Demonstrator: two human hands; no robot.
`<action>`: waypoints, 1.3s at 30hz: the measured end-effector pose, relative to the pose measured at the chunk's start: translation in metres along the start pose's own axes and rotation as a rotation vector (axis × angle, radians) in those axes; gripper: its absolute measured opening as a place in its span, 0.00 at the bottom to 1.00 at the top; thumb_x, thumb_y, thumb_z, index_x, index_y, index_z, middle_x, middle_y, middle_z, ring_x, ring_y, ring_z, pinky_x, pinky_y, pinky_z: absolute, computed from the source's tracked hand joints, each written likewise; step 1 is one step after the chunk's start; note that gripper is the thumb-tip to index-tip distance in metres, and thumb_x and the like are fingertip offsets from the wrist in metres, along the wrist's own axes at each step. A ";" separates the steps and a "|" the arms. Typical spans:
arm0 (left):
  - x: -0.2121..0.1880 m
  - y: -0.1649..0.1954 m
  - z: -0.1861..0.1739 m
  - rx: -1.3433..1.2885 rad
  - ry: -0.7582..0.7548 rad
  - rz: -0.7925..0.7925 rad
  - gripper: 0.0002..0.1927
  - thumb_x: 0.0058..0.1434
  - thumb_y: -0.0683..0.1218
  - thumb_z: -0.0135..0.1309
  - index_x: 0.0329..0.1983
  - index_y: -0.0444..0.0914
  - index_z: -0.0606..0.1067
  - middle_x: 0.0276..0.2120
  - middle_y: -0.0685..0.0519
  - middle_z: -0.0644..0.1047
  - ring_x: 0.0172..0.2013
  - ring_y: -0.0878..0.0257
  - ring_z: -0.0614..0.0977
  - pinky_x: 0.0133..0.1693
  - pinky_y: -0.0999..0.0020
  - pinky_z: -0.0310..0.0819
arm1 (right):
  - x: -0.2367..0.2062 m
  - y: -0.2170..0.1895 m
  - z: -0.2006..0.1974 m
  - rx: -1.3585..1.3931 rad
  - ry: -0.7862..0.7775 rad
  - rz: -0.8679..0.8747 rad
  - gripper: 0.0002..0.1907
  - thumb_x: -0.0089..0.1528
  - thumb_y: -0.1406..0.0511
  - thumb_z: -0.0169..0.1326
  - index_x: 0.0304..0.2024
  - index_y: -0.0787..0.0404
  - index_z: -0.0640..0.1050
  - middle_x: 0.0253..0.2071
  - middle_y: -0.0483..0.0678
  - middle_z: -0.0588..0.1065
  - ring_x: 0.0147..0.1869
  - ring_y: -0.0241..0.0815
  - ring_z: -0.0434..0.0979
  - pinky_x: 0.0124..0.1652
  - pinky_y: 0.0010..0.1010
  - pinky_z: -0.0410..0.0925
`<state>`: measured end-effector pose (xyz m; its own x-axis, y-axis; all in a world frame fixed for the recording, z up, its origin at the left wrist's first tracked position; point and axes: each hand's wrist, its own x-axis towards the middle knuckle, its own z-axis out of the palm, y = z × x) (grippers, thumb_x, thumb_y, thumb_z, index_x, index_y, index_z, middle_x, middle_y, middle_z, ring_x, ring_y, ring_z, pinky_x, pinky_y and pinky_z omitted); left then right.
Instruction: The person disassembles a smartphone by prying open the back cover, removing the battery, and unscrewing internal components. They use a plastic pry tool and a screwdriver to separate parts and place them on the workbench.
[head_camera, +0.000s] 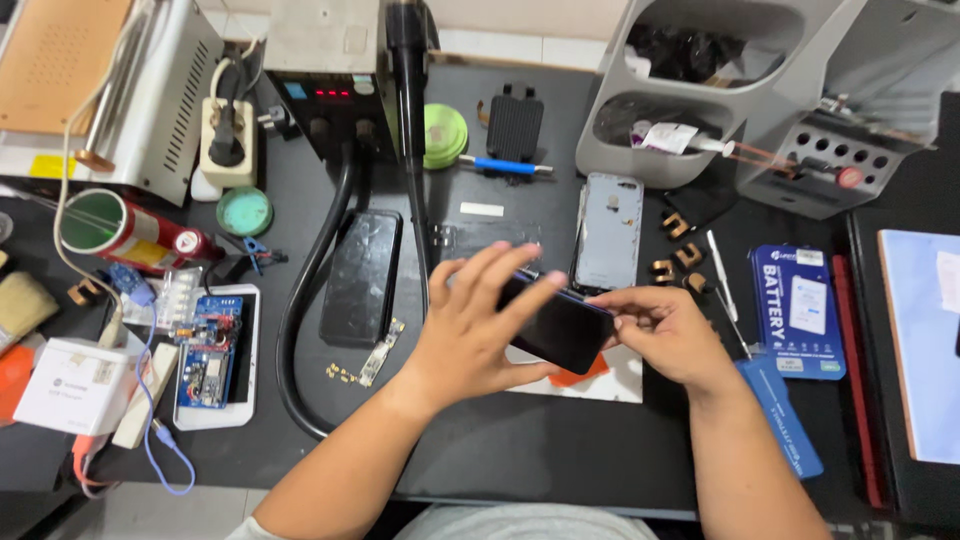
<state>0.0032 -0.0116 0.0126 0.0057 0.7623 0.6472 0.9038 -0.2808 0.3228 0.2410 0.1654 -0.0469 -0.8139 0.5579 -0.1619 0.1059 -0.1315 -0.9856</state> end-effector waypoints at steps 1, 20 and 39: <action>-0.002 0.000 0.004 -0.027 0.105 -0.064 0.52 0.42 0.62 0.75 0.68 0.44 0.64 0.65 0.46 0.65 0.65 0.48 0.65 0.59 0.46 0.57 | 0.002 0.001 0.000 0.010 0.040 -0.027 0.18 0.62 0.78 0.48 0.53 0.73 0.79 0.42 0.55 0.82 0.43 0.41 0.85 0.45 0.33 0.78; -0.020 -0.016 0.064 -1.260 0.170 -0.749 0.64 0.52 0.34 0.62 0.78 0.44 0.29 0.60 0.44 0.66 0.57 0.56 0.73 0.59 0.59 0.71 | 0.003 -0.003 0.097 -0.340 0.172 -0.428 0.27 0.53 0.79 0.57 0.57 0.71 0.74 0.48 0.51 0.77 0.50 0.38 0.83 0.48 0.27 0.76; -0.019 -0.016 0.054 -1.076 0.093 -0.550 0.63 0.55 0.36 0.67 0.79 0.40 0.32 0.61 0.45 0.67 0.63 0.56 0.71 0.65 0.60 0.65 | 0.000 -0.002 0.090 -0.361 0.094 -0.430 0.25 0.52 0.79 0.59 0.54 0.72 0.74 0.50 0.53 0.75 0.50 0.41 0.84 0.51 0.29 0.77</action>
<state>0.0115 0.0106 -0.0423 -0.3378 0.9001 0.2753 -0.0427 -0.3069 0.9508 0.1889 0.0917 -0.0410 -0.7743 0.5721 0.2705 -0.0217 0.4032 -0.9148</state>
